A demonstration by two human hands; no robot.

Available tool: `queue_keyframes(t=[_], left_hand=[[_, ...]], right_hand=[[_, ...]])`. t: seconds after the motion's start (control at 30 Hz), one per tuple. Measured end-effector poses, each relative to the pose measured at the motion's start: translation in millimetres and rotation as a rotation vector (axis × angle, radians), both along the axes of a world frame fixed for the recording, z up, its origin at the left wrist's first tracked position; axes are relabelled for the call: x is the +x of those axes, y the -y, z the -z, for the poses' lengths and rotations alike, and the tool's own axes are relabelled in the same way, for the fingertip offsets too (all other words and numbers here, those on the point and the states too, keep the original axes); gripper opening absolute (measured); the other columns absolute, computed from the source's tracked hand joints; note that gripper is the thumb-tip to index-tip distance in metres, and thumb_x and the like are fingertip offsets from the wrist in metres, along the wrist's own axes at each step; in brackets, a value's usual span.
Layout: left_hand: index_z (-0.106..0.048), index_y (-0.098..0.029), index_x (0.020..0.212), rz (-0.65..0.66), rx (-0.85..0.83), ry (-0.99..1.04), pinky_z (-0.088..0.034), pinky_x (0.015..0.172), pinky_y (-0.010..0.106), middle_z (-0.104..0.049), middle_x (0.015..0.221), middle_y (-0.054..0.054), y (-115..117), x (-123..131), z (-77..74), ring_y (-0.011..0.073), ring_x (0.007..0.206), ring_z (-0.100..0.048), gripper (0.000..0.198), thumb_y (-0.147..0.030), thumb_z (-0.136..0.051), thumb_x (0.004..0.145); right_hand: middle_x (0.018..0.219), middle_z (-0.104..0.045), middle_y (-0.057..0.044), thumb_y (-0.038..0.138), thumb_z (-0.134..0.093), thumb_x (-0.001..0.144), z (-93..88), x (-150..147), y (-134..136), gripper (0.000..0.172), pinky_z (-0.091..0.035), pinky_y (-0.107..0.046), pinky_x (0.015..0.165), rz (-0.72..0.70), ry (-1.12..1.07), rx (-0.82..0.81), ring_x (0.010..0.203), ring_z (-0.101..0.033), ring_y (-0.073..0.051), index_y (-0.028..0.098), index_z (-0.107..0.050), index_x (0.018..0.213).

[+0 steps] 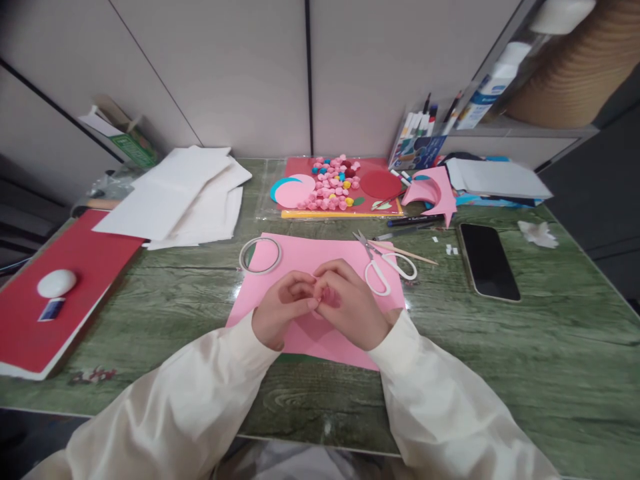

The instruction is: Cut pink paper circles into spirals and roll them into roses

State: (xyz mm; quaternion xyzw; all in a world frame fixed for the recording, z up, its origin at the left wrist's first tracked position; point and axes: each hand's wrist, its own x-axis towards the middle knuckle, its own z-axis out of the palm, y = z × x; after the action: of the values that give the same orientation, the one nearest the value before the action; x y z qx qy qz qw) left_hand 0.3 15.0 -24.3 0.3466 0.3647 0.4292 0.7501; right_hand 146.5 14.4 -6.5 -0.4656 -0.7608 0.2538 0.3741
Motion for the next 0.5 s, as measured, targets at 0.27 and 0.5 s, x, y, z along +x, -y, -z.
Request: queue_keyframes(t=[0.27,0.5], left_hand=[[-0.05,-0.016,0.091,-0.067,-0.08,0.035,-0.046,0.058,0.026,-0.062,0.074,0.001,-3.0,-2.7,4.2,0.0134,0.066,-0.06,0.034,-0.017,-0.067,0.061],[-0.05,-0.016,0.09,-0.059,-0.048,0.032,-0.046,0.059,0.026,-0.063,0.075,0.003,-3.5,-2.7,3.4,0.015,0.069,-0.061,0.031,-0.016,-0.065,0.064]], right_hand=[[0.09,-0.053,-0.006,0.018,-0.057,0.076,-1.6,3.3,-0.6,0.012,-0.045,-0.036,0.077,-0.016,0.09,0.15,0.088,-0.052,-0.019,0.022,-0.061,0.086],[0.101,-0.05,-0.006,0.014,-0.048,0.082,2.8,3.2,-2.0,0.03,-0.044,-0.035,0.082,-0.139,0.069,0.057,0.097,-0.049,-0.018,0.027,-0.057,0.107]])
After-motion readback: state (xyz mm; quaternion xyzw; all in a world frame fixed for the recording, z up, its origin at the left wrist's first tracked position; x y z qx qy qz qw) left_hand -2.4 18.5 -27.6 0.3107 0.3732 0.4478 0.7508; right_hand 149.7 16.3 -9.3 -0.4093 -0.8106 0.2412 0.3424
